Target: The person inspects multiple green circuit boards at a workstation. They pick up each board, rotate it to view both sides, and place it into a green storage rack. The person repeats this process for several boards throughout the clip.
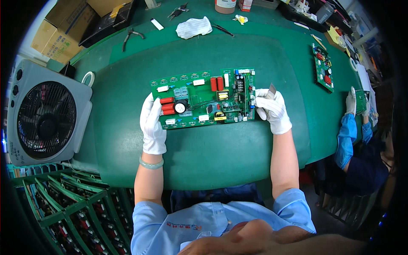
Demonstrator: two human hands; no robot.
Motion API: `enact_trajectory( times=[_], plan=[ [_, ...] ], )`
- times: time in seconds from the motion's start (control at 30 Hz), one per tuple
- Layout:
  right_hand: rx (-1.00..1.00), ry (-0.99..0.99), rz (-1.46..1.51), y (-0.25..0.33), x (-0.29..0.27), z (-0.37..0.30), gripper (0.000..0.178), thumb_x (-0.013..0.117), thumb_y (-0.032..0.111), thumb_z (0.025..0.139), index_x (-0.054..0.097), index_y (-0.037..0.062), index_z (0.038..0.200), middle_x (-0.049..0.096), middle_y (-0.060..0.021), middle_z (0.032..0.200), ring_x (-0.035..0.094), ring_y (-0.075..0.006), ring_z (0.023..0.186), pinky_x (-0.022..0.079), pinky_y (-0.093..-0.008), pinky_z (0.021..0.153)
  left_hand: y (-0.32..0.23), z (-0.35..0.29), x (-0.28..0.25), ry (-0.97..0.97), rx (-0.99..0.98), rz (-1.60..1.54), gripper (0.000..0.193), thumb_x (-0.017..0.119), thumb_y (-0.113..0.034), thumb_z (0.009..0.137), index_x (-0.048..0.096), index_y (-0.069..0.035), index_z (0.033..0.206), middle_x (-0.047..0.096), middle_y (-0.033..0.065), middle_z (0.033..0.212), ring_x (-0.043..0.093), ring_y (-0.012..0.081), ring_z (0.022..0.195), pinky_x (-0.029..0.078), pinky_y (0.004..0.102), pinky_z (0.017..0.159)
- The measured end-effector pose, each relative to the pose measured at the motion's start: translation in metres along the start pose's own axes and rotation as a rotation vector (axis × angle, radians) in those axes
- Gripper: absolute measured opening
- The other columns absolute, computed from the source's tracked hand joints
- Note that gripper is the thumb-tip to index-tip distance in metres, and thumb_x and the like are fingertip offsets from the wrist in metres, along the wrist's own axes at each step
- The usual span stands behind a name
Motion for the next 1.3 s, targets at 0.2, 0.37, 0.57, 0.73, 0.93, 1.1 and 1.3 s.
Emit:
enact_trajectory(
  times=[0.2,0.37,0.57,0.73,0.93,1.1,1.3],
  plan=[
    [0.038,0.029,-0.030,-0.006,-0.003,0.000,0.023,0.071,0.011,0.080,0.067,-0.0083,0.091,0.066,-0.0089,0.073,0.047,-0.0085,0.039,0.031,-0.0227,0.036,-0.005,-0.002,0.004,-0.054,0.000,-0.024,0.041,0.049,-0.018,0.099,0.047,0.006,0.132,0.061,0.0115,0.118,0.061,0.0161,0.104,0.048,0.0295,0.091],
    [0.056,0.025,-0.043,-0.001,-0.001,0.000,0.022,0.071,0.011,0.079,0.069,-0.0077,0.091,0.063,-0.0063,0.066,0.045,-0.0081,0.040,0.031,-0.0243,0.040,-0.005,-0.001,0.007,-0.084,0.011,-0.046,0.039,0.053,-0.019,0.097,0.052,0.005,0.128,0.063,0.0096,0.111,0.062,0.0123,0.094,0.048,0.0257,0.082],
    [0.056,0.054,-0.017,-0.004,-0.003,0.000,0.021,0.073,0.012,0.079,0.070,-0.0047,0.091,0.065,-0.0069,0.070,0.046,-0.0080,0.043,0.031,-0.0250,0.041,-0.005,0.001,0.005,-0.050,-0.014,-0.027,0.040,0.048,-0.017,0.097,0.048,0.006,0.130,0.061,0.0132,0.118,0.061,0.0188,0.105,0.048,0.0322,0.094],
    [0.077,0.059,-0.029,0.000,0.001,-0.002,0.022,0.073,0.013,0.080,0.070,-0.0041,0.092,0.062,-0.0042,0.065,0.046,-0.0073,0.043,0.030,-0.0239,0.041,-0.005,0.001,0.005,-0.063,-0.007,0.007,0.040,0.047,-0.020,0.099,0.049,0.006,0.129,0.061,0.0124,0.118,0.061,0.0185,0.105,0.047,0.0318,0.094],
    [0.094,0.061,-0.055,0.005,0.003,-0.004,0.023,0.074,0.016,0.080,0.071,-0.0026,0.093,0.061,-0.0035,0.064,0.046,-0.0074,0.043,0.030,-0.0240,0.041,0.000,0.003,0.002,-0.056,0.002,0.026,0.040,0.046,-0.021,0.100,0.049,0.006,0.129,0.060,0.0119,0.119,0.061,0.0184,0.105,0.047,0.0317,0.094],
    [0.089,0.064,-0.046,0.001,0.001,-0.003,0.023,0.075,0.017,0.080,0.071,-0.0011,0.093,0.060,-0.0032,0.064,0.046,-0.0077,0.043,0.030,-0.0242,0.040,-0.001,0.003,0.002,-0.013,0.035,-0.005,0.040,0.045,-0.020,0.100,0.049,0.006,0.129,0.060,0.0124,0.119,0.061,0.0185,0.106,0.047,0.0317,0.094],
    [0.095,0.069,-0.071,-0.002,0.000,0.000,0.024,0.075,0.019,0.080,0.070,-0.0006,0.093,0.059,-0.0020,0.062,0.046,-0.0071,0.042,0.029,-0.0241,0.040,0.001,0.004,-0.001,-0.026,0.031,-0.014,0.040,0.047,-0.021,0.100,0.049,0.006,0.129,0.062,0.0127,0.118,0.061,0.0185,0.104,0.048,0.0313,0.093]
  ],
)
Point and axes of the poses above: each hand's wrist, its own z-axis towards the middle knuckle, its own x-axis out of the palm, y = z × x, the point moved 1 cm from there along z, towards the middle knuckle
